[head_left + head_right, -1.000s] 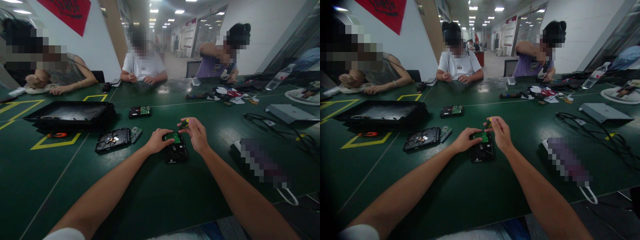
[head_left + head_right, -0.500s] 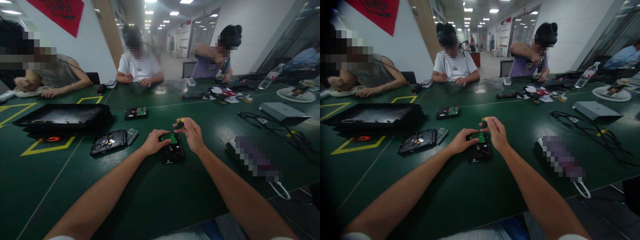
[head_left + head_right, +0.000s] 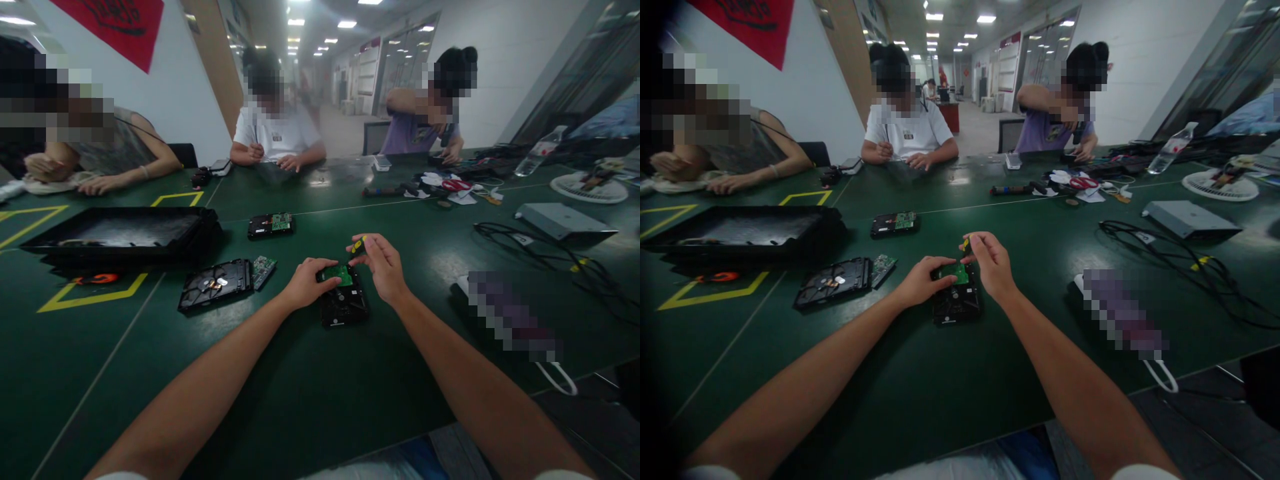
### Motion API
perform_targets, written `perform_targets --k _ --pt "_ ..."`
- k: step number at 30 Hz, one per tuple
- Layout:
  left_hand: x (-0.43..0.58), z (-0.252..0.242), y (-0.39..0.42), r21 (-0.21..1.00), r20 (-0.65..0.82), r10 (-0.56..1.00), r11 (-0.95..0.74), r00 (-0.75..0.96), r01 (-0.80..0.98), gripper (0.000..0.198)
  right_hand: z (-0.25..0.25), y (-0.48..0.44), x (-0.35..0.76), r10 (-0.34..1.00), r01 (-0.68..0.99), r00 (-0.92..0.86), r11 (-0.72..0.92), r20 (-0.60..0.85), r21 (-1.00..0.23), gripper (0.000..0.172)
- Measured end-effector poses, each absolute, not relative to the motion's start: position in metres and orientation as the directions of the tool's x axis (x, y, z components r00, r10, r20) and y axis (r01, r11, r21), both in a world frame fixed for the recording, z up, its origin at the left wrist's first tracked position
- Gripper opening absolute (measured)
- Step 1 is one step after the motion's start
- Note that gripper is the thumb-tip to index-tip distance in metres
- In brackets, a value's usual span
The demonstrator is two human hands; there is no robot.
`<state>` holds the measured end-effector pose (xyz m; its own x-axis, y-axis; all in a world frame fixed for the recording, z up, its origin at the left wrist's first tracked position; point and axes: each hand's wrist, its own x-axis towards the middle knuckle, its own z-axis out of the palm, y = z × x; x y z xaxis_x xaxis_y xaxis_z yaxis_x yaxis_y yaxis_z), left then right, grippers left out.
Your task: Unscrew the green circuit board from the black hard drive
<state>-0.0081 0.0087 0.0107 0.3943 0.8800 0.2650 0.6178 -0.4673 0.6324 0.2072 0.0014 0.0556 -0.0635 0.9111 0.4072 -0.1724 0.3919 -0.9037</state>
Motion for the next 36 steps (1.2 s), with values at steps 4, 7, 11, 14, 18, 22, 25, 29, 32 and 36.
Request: perform_targets --k 4,7,11,14,18,22,25,29,32,36 --pt "-0.0082 0.0099 0.0088 0.631 0.271 0.881 -0.467 0.389 0.619 0.048 0.0535 0.003 0.2089 0.91 -0.184 -0.061 0.394 0.411 -0.9 0.029" --pt "-0.008 0.0094 0.0091 0.634 0.273 0.878 -0.471 0.392 0.613 0.048 0.057 0.0009 0.2099 0.896 -0.108 -0.054 0.433 0.44 -0.895 0.026" --pt "-0.0078 0.0086 0.0098 0.629 0.27 0.877 -0.473 0.397 0.617 0.047 0.0599 -0.0009 0.2091 0.884 -0.091 -0.074 0.455 0.462 -0.886 0.026" --pt "-0.0079 0.0084 0.0104 0.622 0.267 0.876 -0.475 0.402 0.622 0.047 0.0574 0.001 0.2084 0.899 -0.168 -0.1 0.407 0.426 -0.898 0.028" --pt "-0.0086 0.0082 0.0112 0.617 0.257 0.878 -0.471 0.404 0.631 0.048 0.0547 0.0033 0.2088 0.911 -0.226 -0.123 0.361 0.394 -0.905 0.035" --pt "-0.009 0.0068 0.0117 0.63 0.259 0.878 -0.47 0.403 0.619 0.049 0.0563 0.0021 0.2099 0.911 -0.128 -0.083 0.392 0.404 -0.911 0.031" --pt "-0.0084 0.0066 0.0114 0.633 0.254 0.88 -0.465 0.401 0.619 0.05 0.0575 0.0012 0.2108 0.898 -0.061 -0.067 0.432 0.435 -0.9 0.032" --pt "-0.0076 0.0095 0.0097 0.634 0.259 0.879 -0.467 0.4 0.616 0.049 0.0566 0.0022 0.2105 0.901 -0.115 -0.086 0.415 0.425 -0.902 0.03" --pt "-0.0073 0.0117 0.0086 0.634 0.249 0.883 -0.459 0.398 0.623 0.048 0.0543 0.0035 0.2094 0.913 -0.185 -0.104 0.371 0.394 -0.91 0.033" --pt "-0.0071 0.0112 0.0091 0.632 0.245 0.887 -0.453 0.393 0.629 0.048 0.053 0.004 0.2092 0.92 -0.212 -0.095 0.354 0.379 -0.911 0.037"
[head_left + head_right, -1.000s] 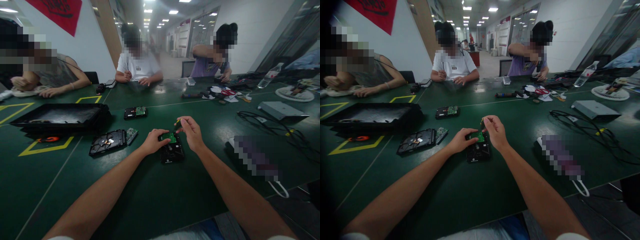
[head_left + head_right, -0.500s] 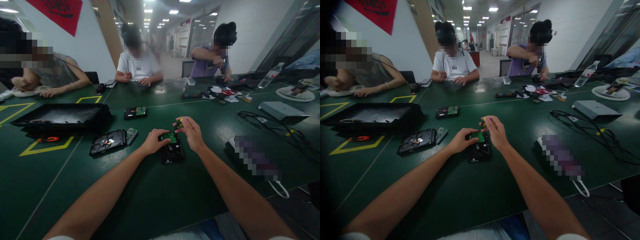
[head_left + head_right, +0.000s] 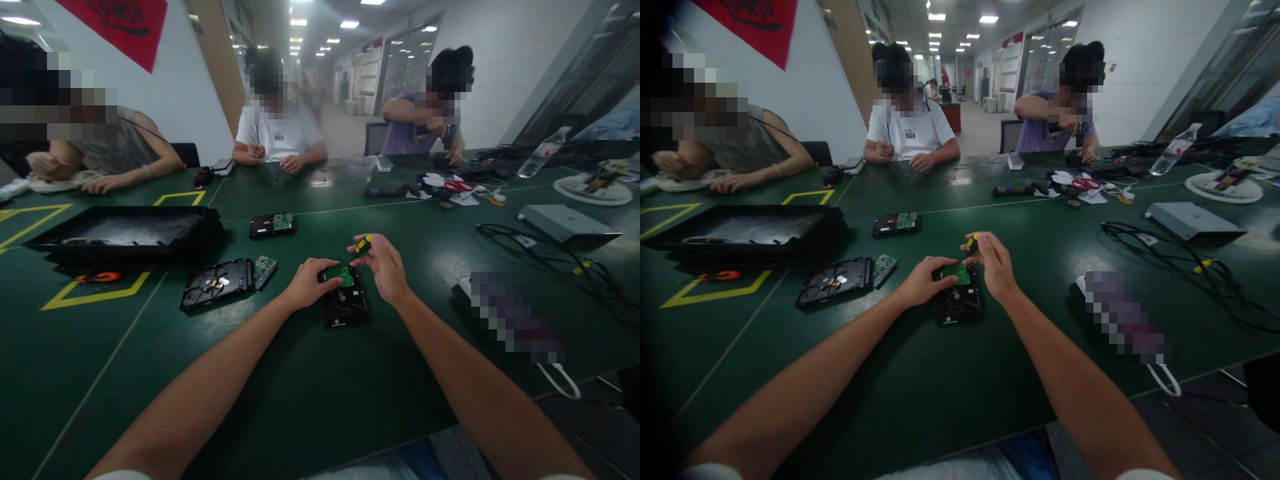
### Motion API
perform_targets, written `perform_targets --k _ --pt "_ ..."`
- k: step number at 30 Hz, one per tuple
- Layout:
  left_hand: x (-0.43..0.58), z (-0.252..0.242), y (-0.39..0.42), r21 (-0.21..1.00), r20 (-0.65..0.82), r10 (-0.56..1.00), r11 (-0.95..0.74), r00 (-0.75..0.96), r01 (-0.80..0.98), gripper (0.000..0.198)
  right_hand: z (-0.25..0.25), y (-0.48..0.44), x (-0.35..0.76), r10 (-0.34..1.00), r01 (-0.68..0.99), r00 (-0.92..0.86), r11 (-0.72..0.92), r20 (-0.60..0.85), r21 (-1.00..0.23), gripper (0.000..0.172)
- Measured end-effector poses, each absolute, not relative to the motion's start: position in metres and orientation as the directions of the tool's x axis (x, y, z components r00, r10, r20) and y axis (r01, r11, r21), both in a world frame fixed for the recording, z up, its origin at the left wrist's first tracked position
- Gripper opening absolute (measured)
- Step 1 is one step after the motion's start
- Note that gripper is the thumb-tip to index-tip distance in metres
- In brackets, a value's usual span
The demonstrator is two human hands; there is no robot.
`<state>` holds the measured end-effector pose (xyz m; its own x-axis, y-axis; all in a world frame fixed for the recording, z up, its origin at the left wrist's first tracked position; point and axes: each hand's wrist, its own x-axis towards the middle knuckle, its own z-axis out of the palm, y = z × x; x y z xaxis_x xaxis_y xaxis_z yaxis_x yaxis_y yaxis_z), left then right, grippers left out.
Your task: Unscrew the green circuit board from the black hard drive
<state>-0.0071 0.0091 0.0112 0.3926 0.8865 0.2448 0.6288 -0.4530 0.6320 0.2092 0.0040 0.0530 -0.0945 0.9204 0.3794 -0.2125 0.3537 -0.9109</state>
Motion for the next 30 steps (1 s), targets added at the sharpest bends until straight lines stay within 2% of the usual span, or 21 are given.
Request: perform_targets --k 7,18,22,26,30 --pt "-0.0079 0.0056 0.0114 0.627 0.26 0.883 -0.462 0.391 0.627 0.05 0.0596 -0.0003 0.2113 0.894 -0.041 -0.046 0.444 0.446 -0.895 0.03" --pt "-0.0079 0.0065 0.0119 0.637 0.244 0.886 -0.452 0.393 0.624 0.05 0.0541 0.002 0.2092 0.911 -0.192 -0.101 0.377 0.4 -0.906 0.039" --pt "-0.0076 0.0061 0.0117 0.631 0.254 0.883 -0.46 0.394 0.625 0.049 0.0547 0.0017 0.2107 0.904 -0.123 -0.072 0.411 0.421 -0.903 0.03" --pt "-0.008 0.0061 0.0117 0.629 0.252 0.882 -0.462 0.399 0.625 0.05 0.058 -0.0003 0.2109 0.889 -0.019 -0.049 0.456 0.456 -0.89 0.031" --pt "-0.0084 0.0051 0.0121 0.631 0.257 0.879 -0.467 0.4 0.619 0.05 0.0592 -0.0016 0.2086 0.897 -0.058 -0.043 0.437 0.44 -0.898 0.029"
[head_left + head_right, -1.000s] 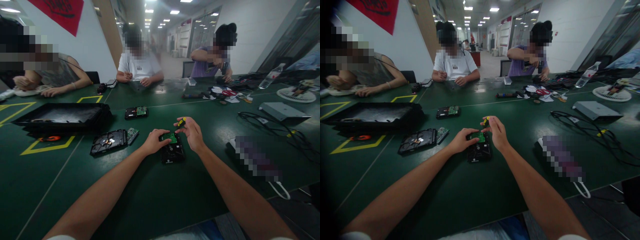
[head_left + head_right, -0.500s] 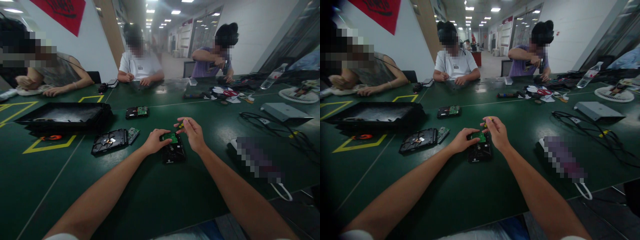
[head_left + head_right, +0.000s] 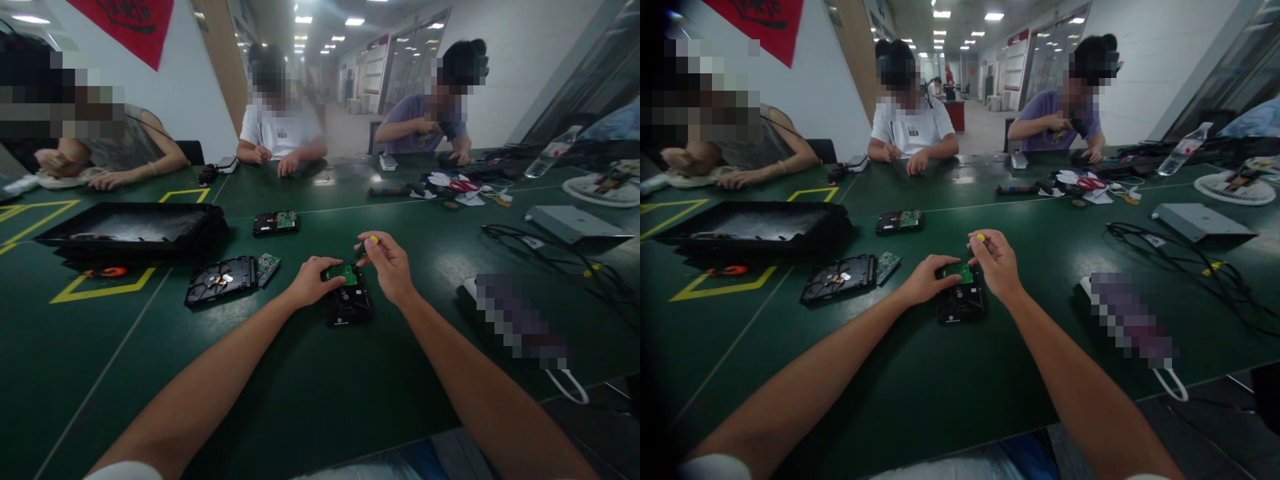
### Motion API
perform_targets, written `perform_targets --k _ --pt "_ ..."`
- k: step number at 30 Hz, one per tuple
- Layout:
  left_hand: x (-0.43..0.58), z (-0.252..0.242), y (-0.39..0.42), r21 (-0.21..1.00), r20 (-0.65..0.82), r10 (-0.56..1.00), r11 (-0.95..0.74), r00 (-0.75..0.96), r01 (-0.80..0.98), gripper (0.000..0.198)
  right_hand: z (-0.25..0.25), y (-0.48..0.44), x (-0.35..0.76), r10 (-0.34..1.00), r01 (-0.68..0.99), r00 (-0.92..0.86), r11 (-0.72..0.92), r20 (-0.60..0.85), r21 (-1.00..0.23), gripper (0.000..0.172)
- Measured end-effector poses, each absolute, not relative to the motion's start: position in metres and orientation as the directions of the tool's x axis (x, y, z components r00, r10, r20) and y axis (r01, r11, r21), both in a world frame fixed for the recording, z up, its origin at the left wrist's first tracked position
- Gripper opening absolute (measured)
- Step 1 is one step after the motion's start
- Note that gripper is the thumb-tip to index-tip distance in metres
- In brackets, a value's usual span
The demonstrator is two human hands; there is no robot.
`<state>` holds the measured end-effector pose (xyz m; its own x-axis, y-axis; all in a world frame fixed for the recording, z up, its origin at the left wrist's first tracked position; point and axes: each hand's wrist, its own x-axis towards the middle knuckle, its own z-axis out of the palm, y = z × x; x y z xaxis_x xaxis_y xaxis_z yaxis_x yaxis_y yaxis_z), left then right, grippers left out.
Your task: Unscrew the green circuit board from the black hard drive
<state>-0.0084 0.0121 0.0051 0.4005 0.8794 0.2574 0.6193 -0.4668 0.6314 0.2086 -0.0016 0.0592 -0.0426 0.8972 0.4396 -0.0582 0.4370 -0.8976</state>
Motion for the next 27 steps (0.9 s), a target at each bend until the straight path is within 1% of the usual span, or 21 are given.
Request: perform_targets --k 6,8,14,19,23,27 --pt "-0.0077 0.0054 0.012 0.634 0.249 0.884 -0.457 0.395 0.624 0.048 0.0535 0.0026 0.2085 0.907 -0.172 -0.069 0.398 0.414 -0.901 0.034" --pt "-0.0076 0.0057 0.012 0.633 0.242 0.887 -0.452 0.394 0.628 0.049 0.0522 0.0038 0.2097 0.904 -0.162 -0.056 0.41 0.423 -0.898 0.032" --pt "-0.0079 0.0062 0.0117 0.637 0.252 0.884 -0.458 0.394 0.62 0.049 0.0564 0.0013 0.21 0.878 -0.029 -0.022 0.477 0.478 -0.878 0.03" --pt "-0.0082 0.0049 0.0117 0.632 0.266 0.879 -0.469 0.396 0.616 0.049 0.058 0.0008 0.2088 0.885 -0.076 -0.033 0.461 0.464 -0.884 0.027" --pt "-0.0082 0.0045 0.0121 0.632 0.268 0.879 -0.469 0.394 0.617 0.049 0.054 0.0039 0.2104 0.901 -0.119 -0.053 0.423 0.431 -0.898 0.032" --pt "-0.0082 0.0055 0.0118 0.63 0.271 0.878 -0.472 0.395 0.616 0.049 0.0517 0.0052 0.2119 0.901 -0.118 -0.058 0.421 0.429 -0.9 0.031"
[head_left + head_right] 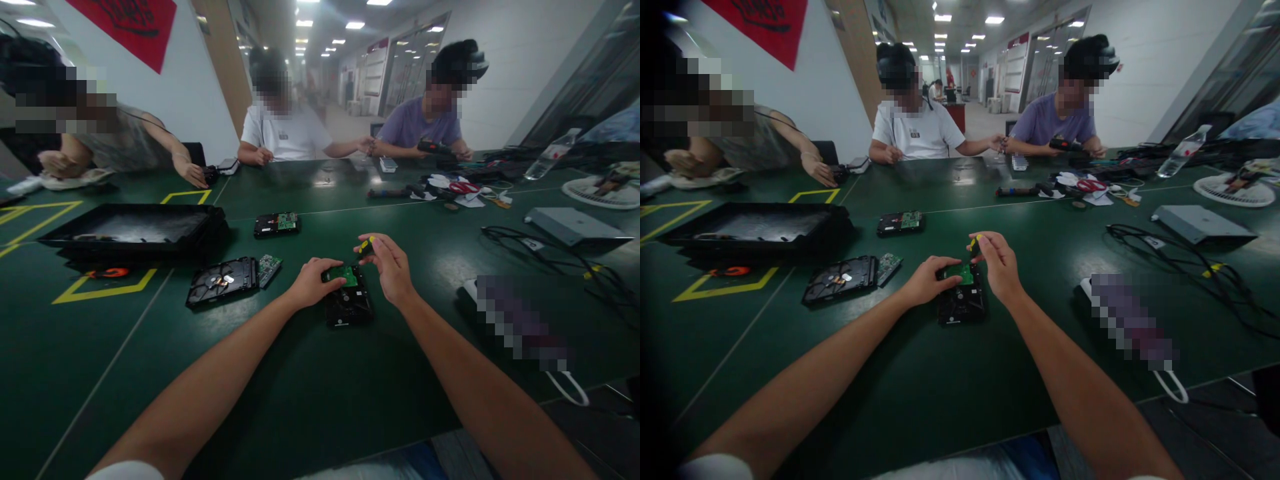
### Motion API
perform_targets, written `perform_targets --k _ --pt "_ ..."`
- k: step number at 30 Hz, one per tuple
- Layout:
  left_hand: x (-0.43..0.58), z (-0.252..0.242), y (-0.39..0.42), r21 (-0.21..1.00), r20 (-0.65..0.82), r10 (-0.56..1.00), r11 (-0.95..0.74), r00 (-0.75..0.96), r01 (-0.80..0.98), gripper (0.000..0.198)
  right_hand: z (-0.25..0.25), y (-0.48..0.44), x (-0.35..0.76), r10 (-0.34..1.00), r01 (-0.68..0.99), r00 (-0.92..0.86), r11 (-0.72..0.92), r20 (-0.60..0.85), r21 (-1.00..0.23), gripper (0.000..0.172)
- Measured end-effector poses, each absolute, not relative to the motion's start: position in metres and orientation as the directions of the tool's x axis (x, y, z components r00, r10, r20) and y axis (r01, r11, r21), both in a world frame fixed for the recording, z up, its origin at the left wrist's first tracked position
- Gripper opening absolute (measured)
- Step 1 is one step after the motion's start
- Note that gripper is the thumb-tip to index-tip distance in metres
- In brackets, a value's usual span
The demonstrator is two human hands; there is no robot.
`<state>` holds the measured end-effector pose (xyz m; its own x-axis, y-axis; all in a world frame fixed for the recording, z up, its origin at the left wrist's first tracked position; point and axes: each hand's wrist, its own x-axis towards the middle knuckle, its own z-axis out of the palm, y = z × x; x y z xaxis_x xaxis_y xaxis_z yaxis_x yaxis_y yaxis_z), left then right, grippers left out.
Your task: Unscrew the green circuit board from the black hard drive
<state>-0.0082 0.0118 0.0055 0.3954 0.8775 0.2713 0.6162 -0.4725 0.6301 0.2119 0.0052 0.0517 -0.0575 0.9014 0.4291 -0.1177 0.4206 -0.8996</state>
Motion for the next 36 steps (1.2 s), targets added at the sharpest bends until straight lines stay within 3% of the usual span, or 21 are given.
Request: perform_targets --k 17,22,29,36 --pt "-0.008 0.007 0.011 0.622 0.268 0.878 -0.472 0.397 0.624 0.048 0.053 0.0 0.205 0.844 -0.007 -0.012 0.537 0.537 -0.844 0.03" --pt "-0.009 0.004 0.012 0.624 0.281 0.874 -0.479 0.395 0.617 0.049 0.046 -0.002 0.208 0.744 0.164 0.01 0.658 0.668 -0.735 0.04" --pt "-0.009 0.002 0.013 0.619 0.274 0.875 -0.477 0.399 0.623 0.048 0.043 0.0 0.212 0.621 0.411 -0.023 0.72 0.783 -0.559 0.024" --pt "-0.01 0.0 0.013 0.633 0.281 0.878 -0.473 0.387 0.613 0.048 0.048 -0.006 0.209 0.551 0.511 -0.068 0.736 0.832 -0.445 0.041"
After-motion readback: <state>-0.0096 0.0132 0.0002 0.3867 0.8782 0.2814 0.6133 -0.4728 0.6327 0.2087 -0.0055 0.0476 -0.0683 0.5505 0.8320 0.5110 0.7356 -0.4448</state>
